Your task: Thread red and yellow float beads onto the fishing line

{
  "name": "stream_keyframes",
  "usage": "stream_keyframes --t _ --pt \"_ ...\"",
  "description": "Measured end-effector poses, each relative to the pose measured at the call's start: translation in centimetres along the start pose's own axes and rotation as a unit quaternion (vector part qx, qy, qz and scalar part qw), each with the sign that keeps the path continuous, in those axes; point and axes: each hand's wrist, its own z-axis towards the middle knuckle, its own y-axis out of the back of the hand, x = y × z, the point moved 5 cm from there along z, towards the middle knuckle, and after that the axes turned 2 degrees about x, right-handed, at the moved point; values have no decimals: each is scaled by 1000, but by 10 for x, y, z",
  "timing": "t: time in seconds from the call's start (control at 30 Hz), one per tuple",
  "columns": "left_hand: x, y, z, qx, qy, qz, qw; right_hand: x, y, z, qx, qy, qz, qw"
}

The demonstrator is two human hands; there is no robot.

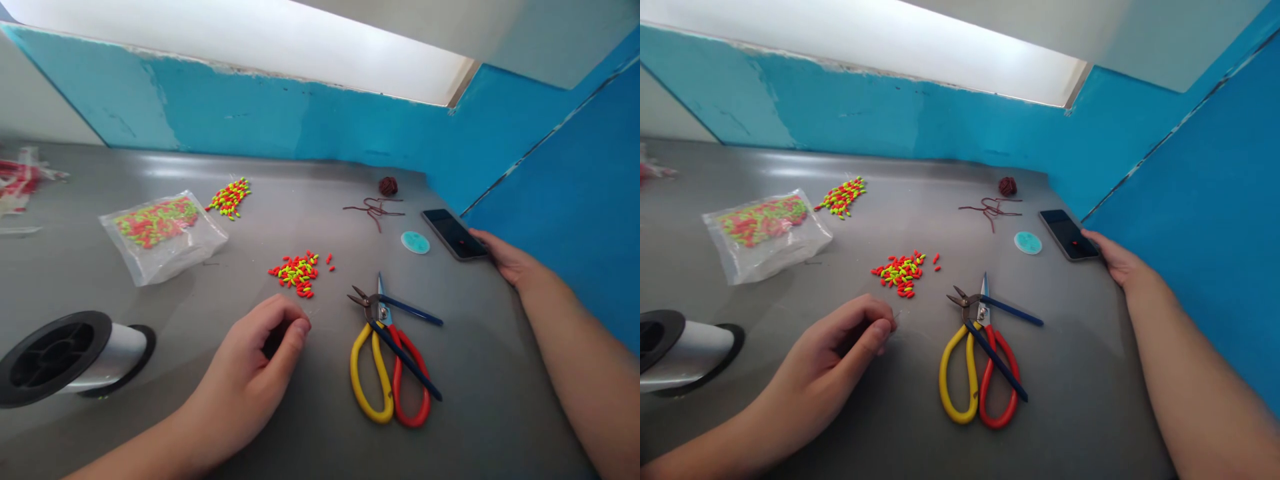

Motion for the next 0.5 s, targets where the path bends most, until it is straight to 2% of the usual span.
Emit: stream_keyframes --t 0.2,0.5 --pt "-1 0 1 2 4 2 1000 -1 0 -2 27 -4 -48 998" --pt "-1 -1 0 5 4 2 1000 1 -4 -7 12 -1 -57 998"
